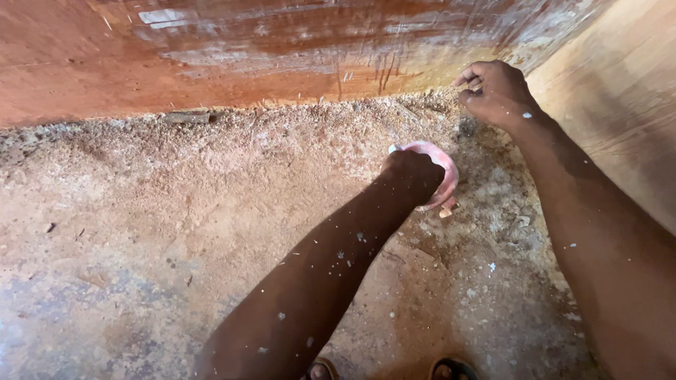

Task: The person paints a reddish-brown wall with white paint using a brush. They repeatedly dip the brush into a small pink container and apply paint in horizontal strokes near the floor, occasionally touching the wall with their left hand.

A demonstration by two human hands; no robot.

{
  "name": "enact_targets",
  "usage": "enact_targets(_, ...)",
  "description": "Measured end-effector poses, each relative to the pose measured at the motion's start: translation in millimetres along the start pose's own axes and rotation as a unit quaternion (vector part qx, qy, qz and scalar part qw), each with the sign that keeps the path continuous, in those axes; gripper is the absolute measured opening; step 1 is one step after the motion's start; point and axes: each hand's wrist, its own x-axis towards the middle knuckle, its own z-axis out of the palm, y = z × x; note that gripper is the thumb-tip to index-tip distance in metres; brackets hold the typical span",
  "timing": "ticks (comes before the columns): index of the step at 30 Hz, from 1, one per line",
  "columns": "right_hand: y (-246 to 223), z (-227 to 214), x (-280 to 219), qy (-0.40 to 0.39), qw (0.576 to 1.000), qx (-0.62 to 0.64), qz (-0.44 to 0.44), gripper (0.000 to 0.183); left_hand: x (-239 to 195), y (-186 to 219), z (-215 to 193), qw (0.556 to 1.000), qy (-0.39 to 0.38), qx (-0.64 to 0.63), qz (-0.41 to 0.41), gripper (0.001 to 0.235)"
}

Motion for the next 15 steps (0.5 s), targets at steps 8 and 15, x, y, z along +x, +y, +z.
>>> enact_targets(8, -5, 1, -1, 0.001, 1.0, -0.001, -0.008, 0.024, -2, 6, -5, 0.999, -0.015, -0.023, -0.016, 0.017)
enact_targets(15, 1, -3, -4, 0.013, 1.0, 0.01, -0.023, 0.026, 24, -4, 41, 0.997, 0.068, 0.032, -0.031, 0.018)
